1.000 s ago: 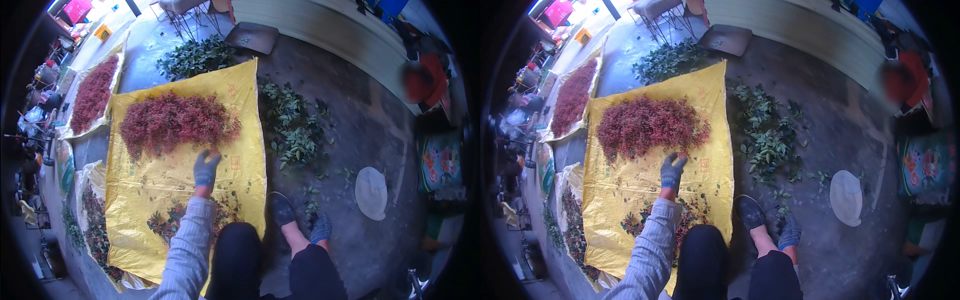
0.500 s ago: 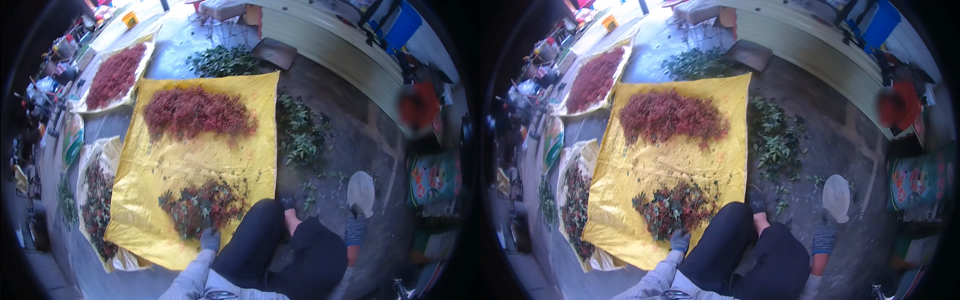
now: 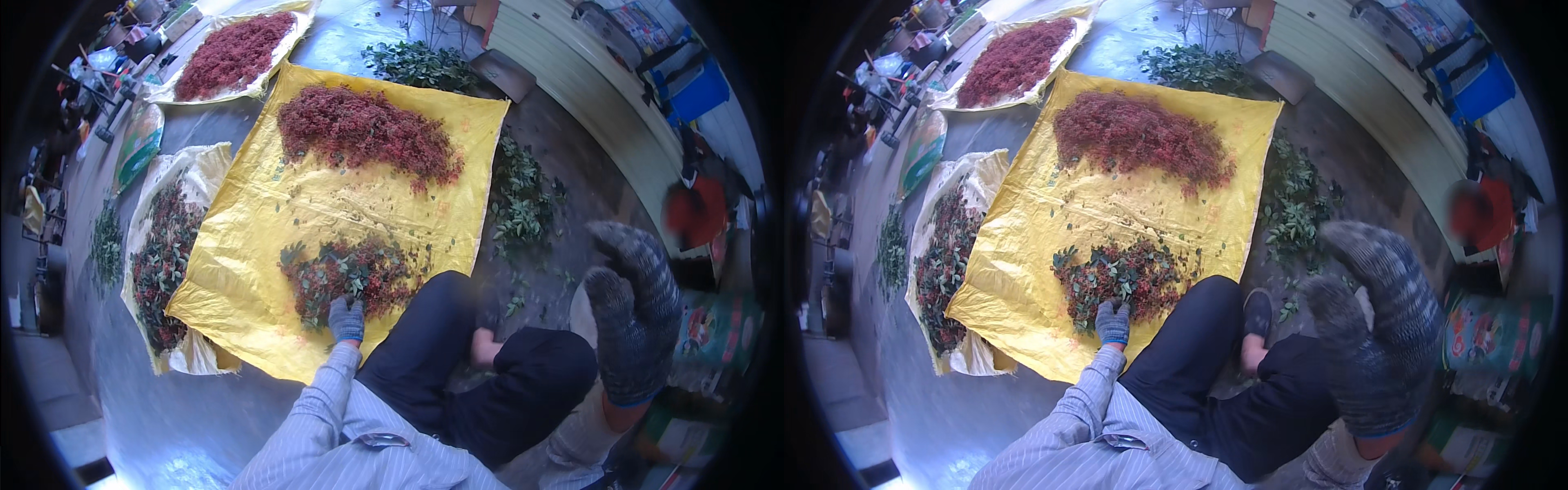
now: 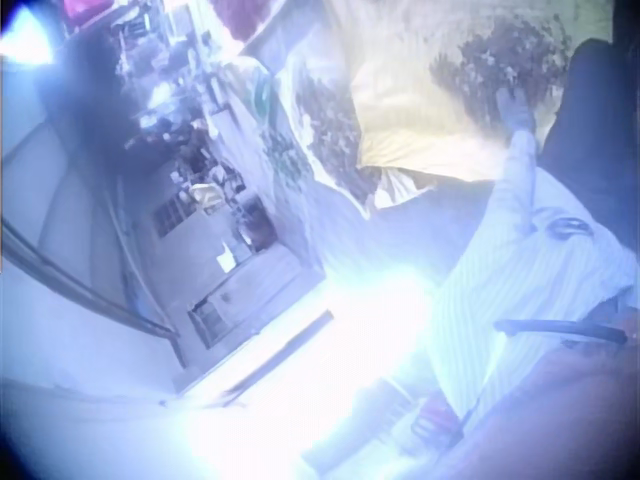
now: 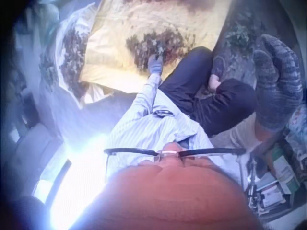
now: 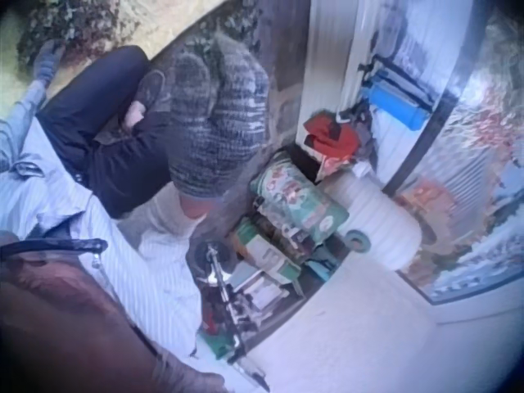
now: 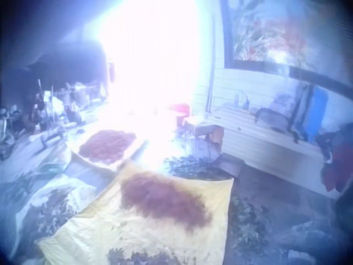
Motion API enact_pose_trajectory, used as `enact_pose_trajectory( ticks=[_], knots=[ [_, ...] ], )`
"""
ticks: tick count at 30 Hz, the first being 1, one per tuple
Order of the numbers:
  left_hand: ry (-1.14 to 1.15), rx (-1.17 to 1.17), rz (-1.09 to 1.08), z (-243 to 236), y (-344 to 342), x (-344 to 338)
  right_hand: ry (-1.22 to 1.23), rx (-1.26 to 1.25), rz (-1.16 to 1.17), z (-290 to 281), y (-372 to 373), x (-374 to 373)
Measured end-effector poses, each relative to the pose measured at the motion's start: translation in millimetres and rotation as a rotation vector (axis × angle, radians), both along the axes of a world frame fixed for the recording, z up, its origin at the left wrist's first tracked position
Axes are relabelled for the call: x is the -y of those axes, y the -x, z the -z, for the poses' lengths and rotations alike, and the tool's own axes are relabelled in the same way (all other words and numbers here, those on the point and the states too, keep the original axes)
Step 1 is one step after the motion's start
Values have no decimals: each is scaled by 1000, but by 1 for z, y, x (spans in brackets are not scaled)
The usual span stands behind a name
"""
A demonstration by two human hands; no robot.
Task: The person sorts through small red clusters and green leaves on a yellow tarp by hand, separating the red items from the foliage.
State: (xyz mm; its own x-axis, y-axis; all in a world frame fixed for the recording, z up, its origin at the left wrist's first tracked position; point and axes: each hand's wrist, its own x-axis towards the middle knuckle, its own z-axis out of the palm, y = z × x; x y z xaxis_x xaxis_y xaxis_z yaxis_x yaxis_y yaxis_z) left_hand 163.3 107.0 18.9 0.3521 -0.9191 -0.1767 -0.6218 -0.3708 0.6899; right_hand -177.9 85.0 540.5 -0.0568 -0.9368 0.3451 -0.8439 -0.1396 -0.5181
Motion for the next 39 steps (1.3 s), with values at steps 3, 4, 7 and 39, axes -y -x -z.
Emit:
enact_pose_trajectory(
  ticks=[3,4,7,39],
  knots=[
    [116,98,71,-17,6,23,-72,316,-21,8,-19,35],
    [65,128,68,-21,8,33,-55,262,-48,19,-18,50],
    [-131,224,43,-26,12,61,-98,-57,-100,99,-5,77],
    [-340,-700,-83,-22,-90,26,-503,-335,-296,146,13,87]
  ],
)
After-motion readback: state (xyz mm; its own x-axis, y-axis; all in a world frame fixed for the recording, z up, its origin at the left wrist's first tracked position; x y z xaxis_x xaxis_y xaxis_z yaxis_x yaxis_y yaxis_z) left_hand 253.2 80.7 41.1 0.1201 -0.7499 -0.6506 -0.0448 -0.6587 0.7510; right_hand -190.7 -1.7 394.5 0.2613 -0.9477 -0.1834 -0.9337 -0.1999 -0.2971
